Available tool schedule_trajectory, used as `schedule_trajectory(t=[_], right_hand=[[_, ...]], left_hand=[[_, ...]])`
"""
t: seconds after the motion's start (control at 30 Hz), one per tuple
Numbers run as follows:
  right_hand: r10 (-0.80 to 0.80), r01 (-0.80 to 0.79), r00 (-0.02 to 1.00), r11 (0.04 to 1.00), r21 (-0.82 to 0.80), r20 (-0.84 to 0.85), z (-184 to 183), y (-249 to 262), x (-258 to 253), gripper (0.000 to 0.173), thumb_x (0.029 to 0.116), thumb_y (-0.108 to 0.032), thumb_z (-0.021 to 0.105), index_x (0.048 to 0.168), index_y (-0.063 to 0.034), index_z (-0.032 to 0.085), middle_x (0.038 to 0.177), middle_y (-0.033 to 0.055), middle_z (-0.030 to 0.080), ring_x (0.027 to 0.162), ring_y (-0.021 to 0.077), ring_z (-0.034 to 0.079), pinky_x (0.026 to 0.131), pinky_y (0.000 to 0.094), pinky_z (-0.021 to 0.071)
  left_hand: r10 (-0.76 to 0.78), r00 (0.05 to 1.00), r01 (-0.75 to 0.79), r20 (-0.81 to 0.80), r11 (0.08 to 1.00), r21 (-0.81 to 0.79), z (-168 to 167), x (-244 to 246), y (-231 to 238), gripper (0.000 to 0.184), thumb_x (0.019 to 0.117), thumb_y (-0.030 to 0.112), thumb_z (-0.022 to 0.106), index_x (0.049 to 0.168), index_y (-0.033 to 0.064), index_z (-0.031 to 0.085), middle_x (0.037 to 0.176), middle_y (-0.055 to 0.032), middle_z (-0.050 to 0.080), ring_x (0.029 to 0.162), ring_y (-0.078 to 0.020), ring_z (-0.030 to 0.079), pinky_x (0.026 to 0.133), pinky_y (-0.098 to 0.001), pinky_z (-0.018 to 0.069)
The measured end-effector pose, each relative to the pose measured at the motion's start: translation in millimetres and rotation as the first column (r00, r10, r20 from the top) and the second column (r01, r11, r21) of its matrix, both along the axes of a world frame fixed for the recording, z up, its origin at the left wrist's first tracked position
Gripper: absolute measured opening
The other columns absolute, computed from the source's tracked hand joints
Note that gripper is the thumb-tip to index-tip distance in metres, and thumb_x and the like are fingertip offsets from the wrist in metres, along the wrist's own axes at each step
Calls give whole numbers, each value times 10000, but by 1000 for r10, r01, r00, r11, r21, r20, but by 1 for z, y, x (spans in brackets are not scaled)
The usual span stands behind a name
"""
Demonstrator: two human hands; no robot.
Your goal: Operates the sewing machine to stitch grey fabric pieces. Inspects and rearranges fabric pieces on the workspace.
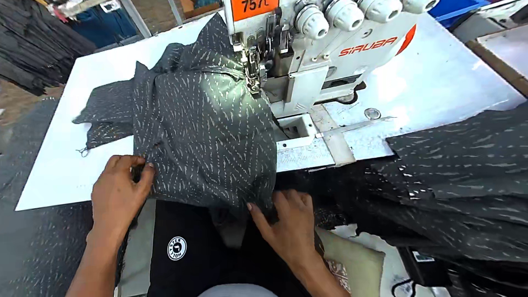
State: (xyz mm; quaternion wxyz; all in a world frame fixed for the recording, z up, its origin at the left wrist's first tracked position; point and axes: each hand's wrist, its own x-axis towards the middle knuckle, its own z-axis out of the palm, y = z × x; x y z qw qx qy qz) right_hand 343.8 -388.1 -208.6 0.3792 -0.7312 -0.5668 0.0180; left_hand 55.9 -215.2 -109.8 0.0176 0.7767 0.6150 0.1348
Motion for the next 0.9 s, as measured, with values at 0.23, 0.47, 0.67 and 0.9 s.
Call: schedule_trajectory(t=[0.23,0.47,0.67,0.9], right_hand=[[373,-345,607,919,190,-702,25,7,-8,194,972,-302,697,1004,-121,759,929,-39,753,888,64,712,862,324,607],[507,-450,695,860,242,-510,50,12,-21,189,1019,-207,622,1034,-78,760,1122,121,682,999,142,676,841,304,597],[437,-395,492,883,254,-753,27,-1,-32,211,1006,-230,635,1036,-75,775,1205,126,677,1133,150,647,949,332,575],[348,-352,870,934,54,-351,67,36,-67,140,958,-143,642,1038,-169,753,1465,223,505,1111,277,680,814,397,622]], left_hand=[[3,982,-16,190,997,69,1,-13,4,246,924,300,589,891,99,727,912,-57,678,683,-176,613,585,-432,509],[133,829,-154,543,988,-8,3,-24,5,115,908,165,641,909,58,685,824,-35,659,575,-102,605,510,-300,546],[171,691,-173,702,982,-69,24,-29,9,101,1004,177,483,1030,112,556,859,61,569,732,-39,612,652,-268,567],[221,372,-121,902,975,-189,16,-6,9,148,1062,173,395,1002,183,530,832,102,621,772,-23,645,708,-254,578]])
